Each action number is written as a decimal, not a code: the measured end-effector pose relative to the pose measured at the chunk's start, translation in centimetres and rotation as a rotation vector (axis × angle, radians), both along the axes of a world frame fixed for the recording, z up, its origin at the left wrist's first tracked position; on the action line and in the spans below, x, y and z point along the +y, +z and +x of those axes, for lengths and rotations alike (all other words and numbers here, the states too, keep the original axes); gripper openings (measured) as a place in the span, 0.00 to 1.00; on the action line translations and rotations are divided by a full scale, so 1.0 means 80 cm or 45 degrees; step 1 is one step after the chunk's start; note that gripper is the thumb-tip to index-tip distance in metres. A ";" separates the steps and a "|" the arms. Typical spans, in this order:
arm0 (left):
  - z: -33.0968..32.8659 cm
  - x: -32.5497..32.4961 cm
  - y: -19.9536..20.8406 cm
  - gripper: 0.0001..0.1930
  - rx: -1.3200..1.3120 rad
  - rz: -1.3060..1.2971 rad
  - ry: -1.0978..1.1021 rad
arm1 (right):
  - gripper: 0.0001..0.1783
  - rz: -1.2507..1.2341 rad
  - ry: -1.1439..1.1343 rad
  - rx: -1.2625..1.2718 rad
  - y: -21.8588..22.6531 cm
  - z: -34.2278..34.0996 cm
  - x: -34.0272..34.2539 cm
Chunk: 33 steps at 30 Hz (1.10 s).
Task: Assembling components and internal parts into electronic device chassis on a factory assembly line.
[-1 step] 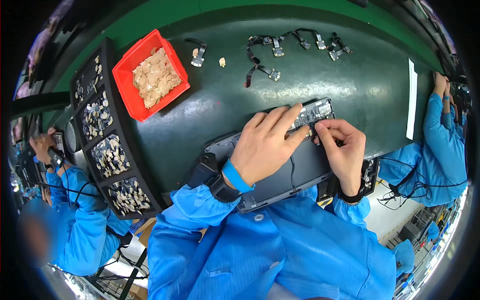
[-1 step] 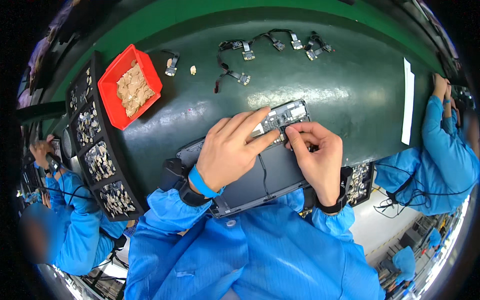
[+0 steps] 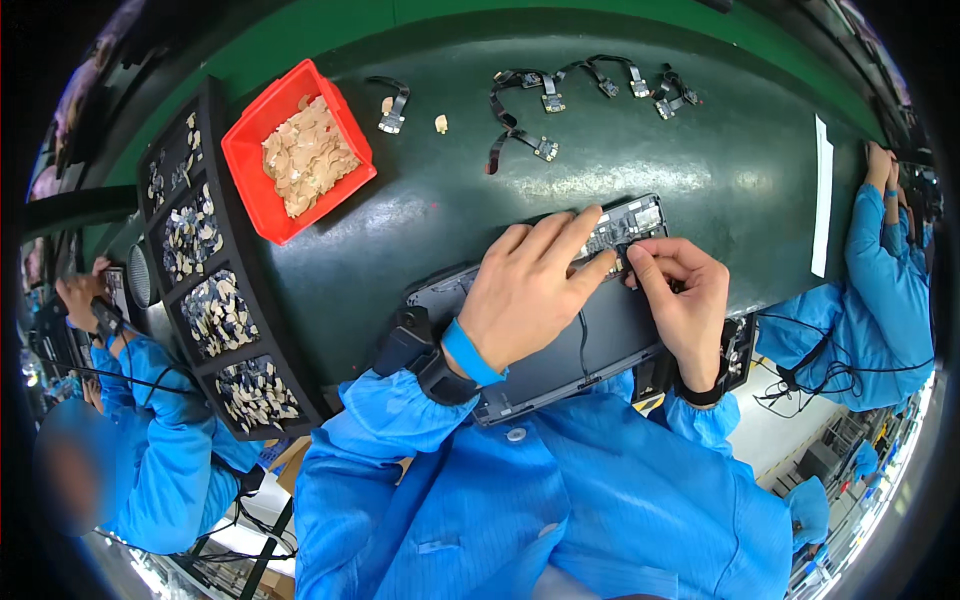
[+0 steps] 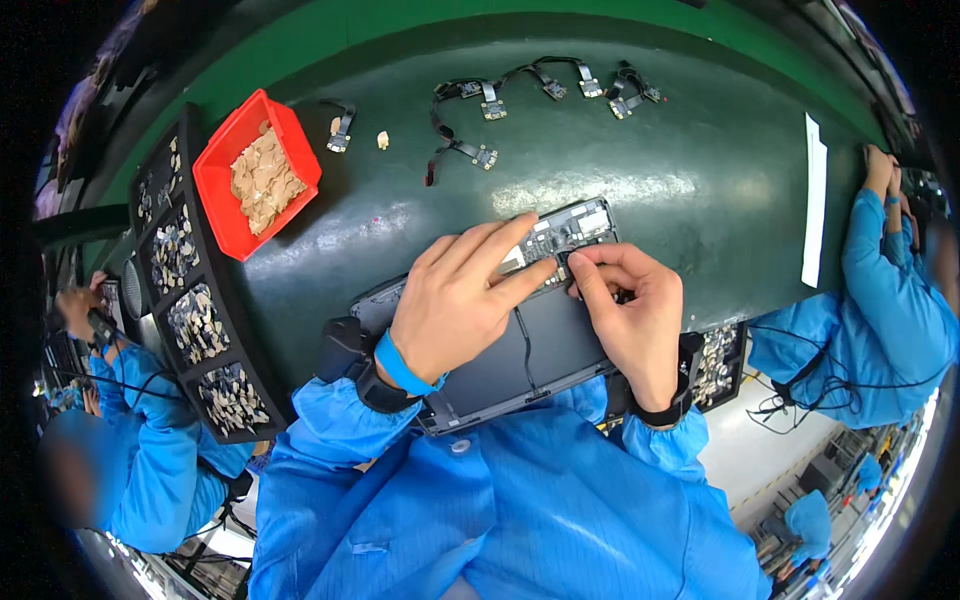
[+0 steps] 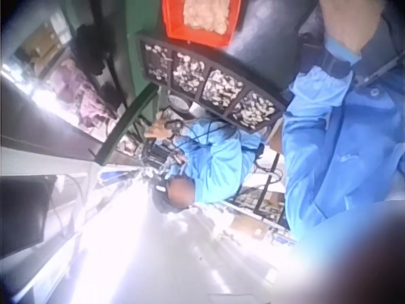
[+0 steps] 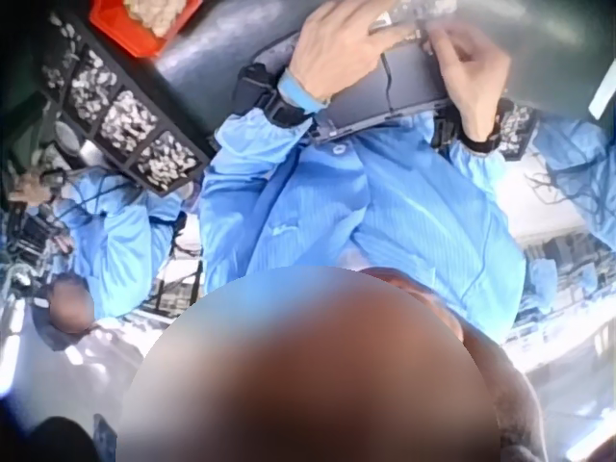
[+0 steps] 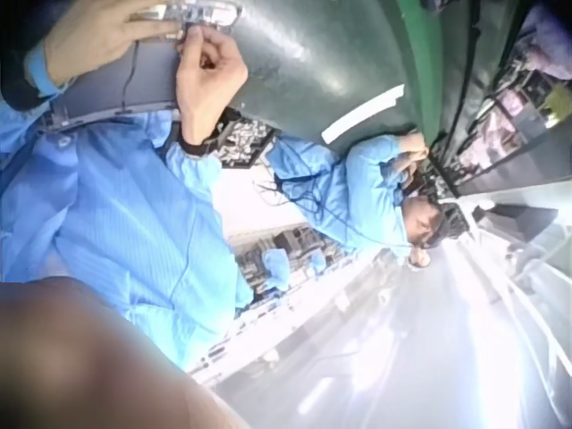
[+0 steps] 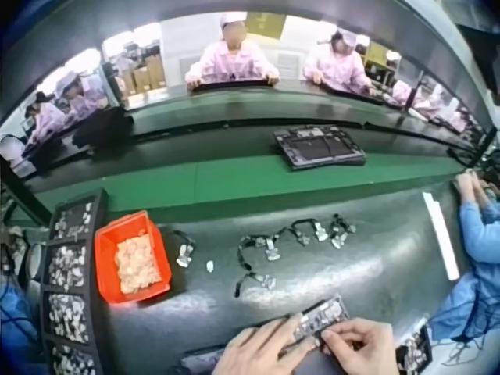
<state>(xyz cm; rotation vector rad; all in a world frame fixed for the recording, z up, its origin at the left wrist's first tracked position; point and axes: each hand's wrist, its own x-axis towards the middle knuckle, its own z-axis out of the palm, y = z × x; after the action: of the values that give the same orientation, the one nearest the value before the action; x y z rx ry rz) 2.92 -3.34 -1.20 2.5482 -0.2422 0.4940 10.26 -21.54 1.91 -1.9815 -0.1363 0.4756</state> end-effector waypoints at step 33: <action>0.004 0.001 0.002 0.20 0.025 -0.029 -0.027 | 0.09 -0.112 -0.006 0.042 0.016 0.002 0.009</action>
<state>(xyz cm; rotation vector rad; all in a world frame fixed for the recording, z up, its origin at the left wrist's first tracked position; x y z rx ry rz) 3.22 -3.24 -1.00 2.5249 -0.2545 0.4607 10.44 -20.83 3.17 -2.0586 -0.0911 0.5184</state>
